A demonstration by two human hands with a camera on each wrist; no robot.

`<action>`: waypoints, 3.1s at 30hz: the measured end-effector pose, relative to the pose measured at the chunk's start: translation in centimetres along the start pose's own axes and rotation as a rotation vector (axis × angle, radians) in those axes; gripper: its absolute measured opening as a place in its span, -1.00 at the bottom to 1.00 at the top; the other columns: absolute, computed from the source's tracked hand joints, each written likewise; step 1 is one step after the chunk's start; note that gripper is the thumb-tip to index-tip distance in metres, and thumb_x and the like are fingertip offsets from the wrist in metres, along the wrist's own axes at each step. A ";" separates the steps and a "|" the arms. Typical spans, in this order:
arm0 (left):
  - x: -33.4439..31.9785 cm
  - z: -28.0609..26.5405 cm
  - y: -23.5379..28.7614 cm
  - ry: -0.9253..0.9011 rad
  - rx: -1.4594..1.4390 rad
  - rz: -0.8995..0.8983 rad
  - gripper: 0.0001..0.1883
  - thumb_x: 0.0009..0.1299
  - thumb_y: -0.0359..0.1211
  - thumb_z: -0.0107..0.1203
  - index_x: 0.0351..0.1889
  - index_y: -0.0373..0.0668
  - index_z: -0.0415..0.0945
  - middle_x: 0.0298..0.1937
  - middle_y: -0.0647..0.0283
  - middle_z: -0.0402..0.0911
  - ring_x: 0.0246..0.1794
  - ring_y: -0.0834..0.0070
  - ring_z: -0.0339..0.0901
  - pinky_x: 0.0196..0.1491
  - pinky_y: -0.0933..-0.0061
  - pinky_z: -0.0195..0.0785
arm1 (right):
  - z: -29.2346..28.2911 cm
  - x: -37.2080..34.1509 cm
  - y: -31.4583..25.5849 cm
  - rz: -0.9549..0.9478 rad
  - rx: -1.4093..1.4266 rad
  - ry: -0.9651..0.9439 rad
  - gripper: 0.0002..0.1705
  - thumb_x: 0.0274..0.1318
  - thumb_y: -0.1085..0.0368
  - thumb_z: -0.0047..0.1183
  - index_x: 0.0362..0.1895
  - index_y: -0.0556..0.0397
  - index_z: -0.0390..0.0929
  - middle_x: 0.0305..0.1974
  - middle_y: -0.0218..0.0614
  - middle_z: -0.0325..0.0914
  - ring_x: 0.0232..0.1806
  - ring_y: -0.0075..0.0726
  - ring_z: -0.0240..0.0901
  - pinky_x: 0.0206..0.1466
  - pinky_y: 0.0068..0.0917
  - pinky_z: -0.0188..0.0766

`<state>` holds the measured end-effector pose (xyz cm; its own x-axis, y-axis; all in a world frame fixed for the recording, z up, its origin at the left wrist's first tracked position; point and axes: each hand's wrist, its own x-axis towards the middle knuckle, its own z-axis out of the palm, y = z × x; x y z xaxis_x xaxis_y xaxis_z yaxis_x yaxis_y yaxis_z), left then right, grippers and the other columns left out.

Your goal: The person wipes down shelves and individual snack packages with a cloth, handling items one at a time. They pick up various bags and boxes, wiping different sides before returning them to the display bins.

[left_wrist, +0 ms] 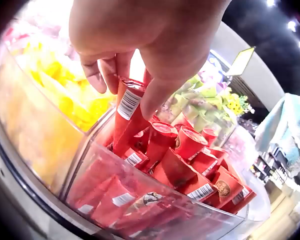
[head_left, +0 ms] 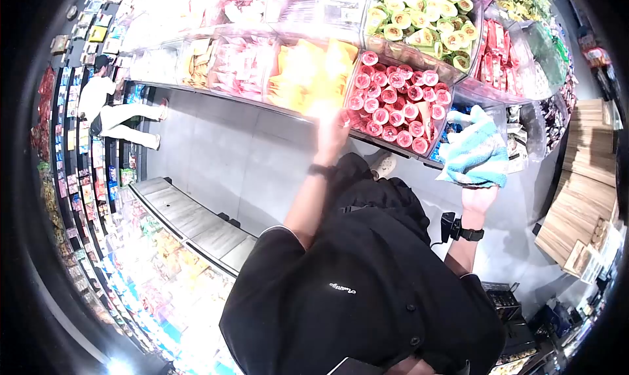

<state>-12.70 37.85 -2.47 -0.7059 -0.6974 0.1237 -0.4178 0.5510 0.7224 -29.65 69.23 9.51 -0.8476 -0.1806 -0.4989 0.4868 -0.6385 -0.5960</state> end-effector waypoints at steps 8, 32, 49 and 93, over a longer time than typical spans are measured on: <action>1.1 -1.5 1.5 -0.014 0.177 0.158 -0.69 0.04 -0.55 0.11 -0.21 -0.18 0.45 -0.34 0.09 0.52 -0.28 0.13 0.48 -0.25 0.20 0.37 | 0.8 0.8 0.7 0.025 0.005 0.025 -0.48 0.32 0.03 -0.35 0.25 0.01 0.21 0.23 -0.26 0.25 0.27 -0.15 0.17 0.34 -0.12 0.06; 5.3 -1.8 -5.3 -0.666 -0.177 0.321 -0.49 -0.03 -0.29 0.32 -0.06 -0.09 0.46 0.04 0.03 0.30 -0.06 0.08 0.41 -0.06 0.19 0.39 | 13.5 -0.6 5.7 -0.133 0.053 0.088 -0.41 0.31 0.02 -0.40 0.34 0.01 0.08 0.33 -0.24 0.11 0.36 -0.10 0.00 0.42 -0.08 -0.13; 33.5 -7.0 -5.7 0.302 -0.177 0.298 -0.52 0.13 -0.30 0.20 -0.03 -0.32 0.33 -0.22 0.01 0.49 -0.12 0.09 0.41 -0.02 0.20 0.28 | 14.2 -3.4 18.9 -0.422 -0.068 -0.406 -0.23 0.21 -0.24 -0.38 0.35 -0.03 0.03 0.33 -0.21 0.08 0.33 -0.03 0.04 0.34 0.01 0.03; 19.4 -28.6 -1.4 0.112 -0.389 0.917 -0.60 -0.09 -0.59 0.09 -0.21 -0.24 0.61 -0.11 0.24 0.62 -0.04 0.19 0.52 -0.03 0.22 0.37 | 38.1 -6.9 29.3 0.150 0.039 -0.747 -0.47 0.30 0.17 -0.22 0.27 0.14 0.12 0.16 -0.16 0.31 0.13 -0.28 0.34 0.14 -0.42 0.35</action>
<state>-9.50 10.44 18.35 -0.5947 -0.1283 0.7936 0.4914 0.7233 0.4852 -17.58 23.29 19.46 -0.6972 -0.7168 -0.0068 0.6123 -0.5905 -0.5257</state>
